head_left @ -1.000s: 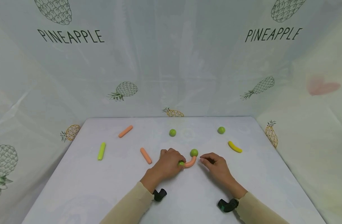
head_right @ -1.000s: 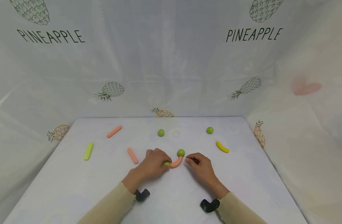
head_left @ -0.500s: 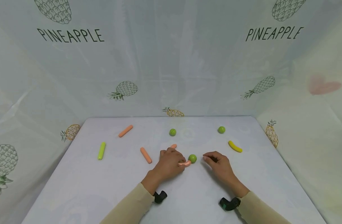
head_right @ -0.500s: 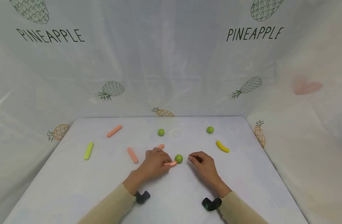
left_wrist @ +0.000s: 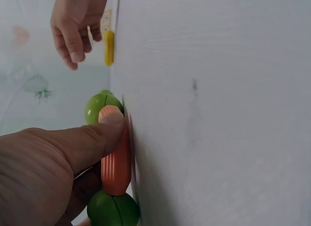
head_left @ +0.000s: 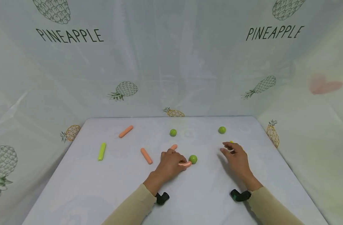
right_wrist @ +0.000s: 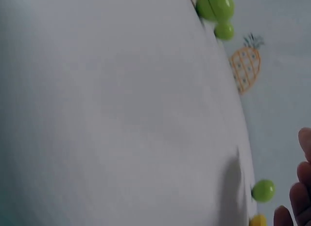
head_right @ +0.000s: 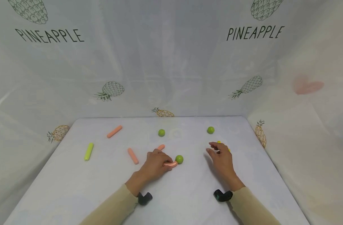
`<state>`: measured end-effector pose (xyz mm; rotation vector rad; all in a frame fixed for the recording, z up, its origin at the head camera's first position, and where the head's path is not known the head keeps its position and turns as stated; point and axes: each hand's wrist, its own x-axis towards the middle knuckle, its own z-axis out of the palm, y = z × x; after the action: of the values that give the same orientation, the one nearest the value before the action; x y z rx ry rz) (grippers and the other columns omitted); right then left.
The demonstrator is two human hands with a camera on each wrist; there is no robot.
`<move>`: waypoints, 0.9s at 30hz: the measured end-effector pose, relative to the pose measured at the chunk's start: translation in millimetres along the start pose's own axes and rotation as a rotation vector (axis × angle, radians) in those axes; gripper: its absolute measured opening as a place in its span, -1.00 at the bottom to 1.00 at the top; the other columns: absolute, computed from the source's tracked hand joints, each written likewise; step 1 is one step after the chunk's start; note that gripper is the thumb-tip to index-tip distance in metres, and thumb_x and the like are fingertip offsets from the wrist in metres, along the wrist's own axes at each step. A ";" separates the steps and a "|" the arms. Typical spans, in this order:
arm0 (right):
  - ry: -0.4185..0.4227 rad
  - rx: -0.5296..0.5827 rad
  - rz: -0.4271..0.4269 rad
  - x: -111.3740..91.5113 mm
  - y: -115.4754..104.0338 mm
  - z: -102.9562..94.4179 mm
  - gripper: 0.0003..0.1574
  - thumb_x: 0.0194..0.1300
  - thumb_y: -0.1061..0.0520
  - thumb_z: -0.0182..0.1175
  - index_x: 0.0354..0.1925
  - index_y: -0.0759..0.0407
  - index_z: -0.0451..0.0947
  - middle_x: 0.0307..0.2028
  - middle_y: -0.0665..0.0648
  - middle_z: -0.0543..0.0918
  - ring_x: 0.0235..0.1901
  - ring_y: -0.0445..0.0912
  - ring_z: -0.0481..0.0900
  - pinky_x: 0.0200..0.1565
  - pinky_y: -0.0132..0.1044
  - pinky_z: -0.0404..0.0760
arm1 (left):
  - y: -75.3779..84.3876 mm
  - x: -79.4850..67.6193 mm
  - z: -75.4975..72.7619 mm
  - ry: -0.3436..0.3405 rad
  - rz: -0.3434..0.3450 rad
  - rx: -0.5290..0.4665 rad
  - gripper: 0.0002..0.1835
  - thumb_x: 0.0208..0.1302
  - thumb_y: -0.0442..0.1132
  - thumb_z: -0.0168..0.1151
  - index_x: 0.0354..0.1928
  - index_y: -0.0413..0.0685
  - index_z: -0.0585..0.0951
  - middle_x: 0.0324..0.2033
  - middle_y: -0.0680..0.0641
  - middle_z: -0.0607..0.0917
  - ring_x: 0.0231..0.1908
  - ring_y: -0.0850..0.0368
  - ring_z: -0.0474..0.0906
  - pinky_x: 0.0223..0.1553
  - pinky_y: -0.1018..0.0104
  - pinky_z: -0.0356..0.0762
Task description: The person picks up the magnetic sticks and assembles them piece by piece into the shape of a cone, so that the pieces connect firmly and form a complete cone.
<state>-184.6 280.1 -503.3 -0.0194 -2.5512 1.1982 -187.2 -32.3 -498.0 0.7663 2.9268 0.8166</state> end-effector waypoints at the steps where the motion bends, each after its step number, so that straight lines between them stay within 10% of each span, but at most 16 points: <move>1: 0.015 -0.027 -0.011 3.7 3.6 -3.9 -0.58 0.46 0.13 0.36 0.21 0.25 0.65 0.05 0.27 0.70 -0.02 0.03 0.56 -0.04 -0.40 0.46 | 0.2 -0.1 -0.2 0.002 0.000 -0.002 -0.81 0.39 0.15 0.40 -0.29 0.31 0.84 -0.29 0.33 0.77 0.42 -0.10 0.37 0.04 0.02 0.30; 11: -0.056 -0.204 0.058 31.1 28.3 -27.4 -0.41 0.46 0.15 0.32 0.34 0.39 0.50 0.24 0.50 0.54 0.23 0.39 0.40 0.19 0.35 0.36 | 3.1 -1.4 -1.9 0.027 0.005 -0.003 -0.87 0.35 0.05 0.48 -0.26 0.25 0.84 -0.29 0.30 0.79 0.27 -0.06 0.47 0.01 0.01 0.32; 27: -0.149 -0.273 -0.015 35.6 32.2 -25.3 -0.70 0.40 0.36 0.24 0.07 0.30 0.71 0.35 0.48 0.44 0.36 0.56 0.20 0.17 0.60 0.15 | 5.5 -3.4 -4.7 0.028 0.008 0.000 -0.84 0.37 0.07 0.45 -0.31 0.24 0.84 -0.31 0.29 0.79 0.45 -0.15 0.36 0.02 -0.04 0.35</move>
<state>-214.9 325.2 -502.4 0.0272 -2.8213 0.8667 -182.3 -32.0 -491.7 0.7734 2.9500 0.8346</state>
